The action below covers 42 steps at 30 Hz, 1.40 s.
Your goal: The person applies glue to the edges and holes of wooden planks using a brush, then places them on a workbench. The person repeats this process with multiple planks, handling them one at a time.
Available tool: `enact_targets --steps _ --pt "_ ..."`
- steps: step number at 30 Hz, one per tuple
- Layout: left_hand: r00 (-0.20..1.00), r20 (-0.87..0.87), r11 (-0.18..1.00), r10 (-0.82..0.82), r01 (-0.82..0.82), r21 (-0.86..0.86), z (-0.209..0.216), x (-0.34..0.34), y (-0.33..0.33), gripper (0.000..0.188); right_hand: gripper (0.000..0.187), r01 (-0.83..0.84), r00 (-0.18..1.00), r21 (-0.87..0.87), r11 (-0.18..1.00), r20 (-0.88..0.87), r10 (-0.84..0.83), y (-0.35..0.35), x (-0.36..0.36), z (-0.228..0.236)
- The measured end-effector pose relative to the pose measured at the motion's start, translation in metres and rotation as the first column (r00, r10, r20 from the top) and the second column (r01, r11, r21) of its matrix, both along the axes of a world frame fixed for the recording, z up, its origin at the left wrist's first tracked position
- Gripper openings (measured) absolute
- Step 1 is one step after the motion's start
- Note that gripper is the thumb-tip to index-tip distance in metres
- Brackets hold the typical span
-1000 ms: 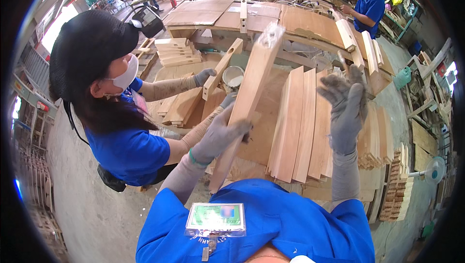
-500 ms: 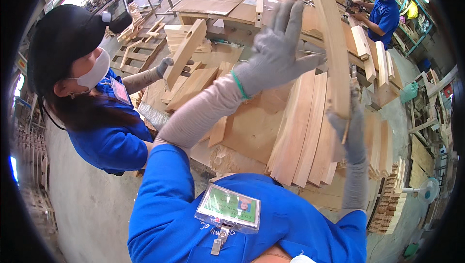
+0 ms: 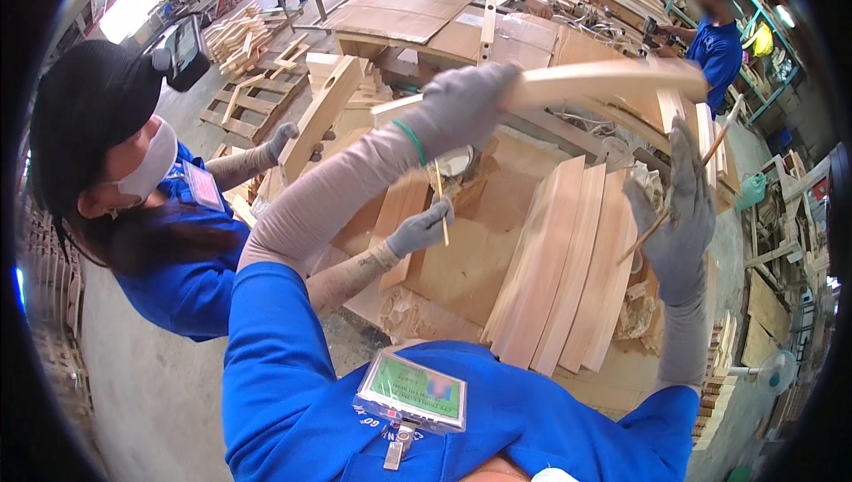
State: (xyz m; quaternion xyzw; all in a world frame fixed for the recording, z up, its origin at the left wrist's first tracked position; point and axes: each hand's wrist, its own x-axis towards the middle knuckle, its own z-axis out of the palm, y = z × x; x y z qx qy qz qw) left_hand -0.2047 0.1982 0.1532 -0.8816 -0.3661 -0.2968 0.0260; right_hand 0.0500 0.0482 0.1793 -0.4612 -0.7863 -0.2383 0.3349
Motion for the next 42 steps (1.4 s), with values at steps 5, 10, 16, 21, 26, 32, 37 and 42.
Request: enact_targets --steps 5,10,16,21,26,32,37,42 --pt "0.959 0.204 0.857 0.194 -0.065 -0.511 0.031 -0.02 0.099 0.043 0.07 0.098 0.995 -0.282 0.954 0.021 -0.096 0.012 0.024 -0.077" --pt "0.926 0.253 0.589 0.281 0.042 -0.807 0.006 -0.034 0.2 0.039 0.066 0.041 0.996 -0.503 0.863 -0.05 -0.076 0.007 0.037 -0.188" --pt "1.0 0.006 0.85 -0.021 0.021 -0.526 -0.063 -0.028 0.307 0.028 0.05 0.076 0.985 -0.518 0.852 -0.092 -0.144 -0.004 0.021 -0.211" --pt "0.937 -0.063 0.774 0.344 -0.32 -0.547 -0.07 0.021 0.386 0.031 0.044 0.06 0.981 -0.537 0.841 -0.124 -0.149 -0.002 0.022 -0.208" --pt "0.69 -0.707 0.975 0.155 -0.221 -0.002 -0.098 0.048 0.425 0.023 0.044 0.067 0.977 -0.55 0.832 -0.131 -0.166 -0.003 0.023 -0.207" --pt "0.787 -0.615 0.952 0.049 0.149 0.266 -0.05 0.051 0.381 0.014 0.042 0.111 0.976 -0.527 0.843 -0.103 -0.193 -0.004 0.024 -0.208" --pt "0.785 -0.62 0.857 0.003 0.318 0.406 0.008 0.04 0.294 0.024 0.041 0.078 0.982 -0.495 0.866 -0.112 -0.152 0.0 0.022 -0.213" --pt "0.914 -0.4 0.996 -0.066 0.033 -0.087 0.094 0.069 0.153 0.04 0.04 0.081 0.981 -0.424 0.902 -0.124 -0.146 -0.002 0.025 -0.221"
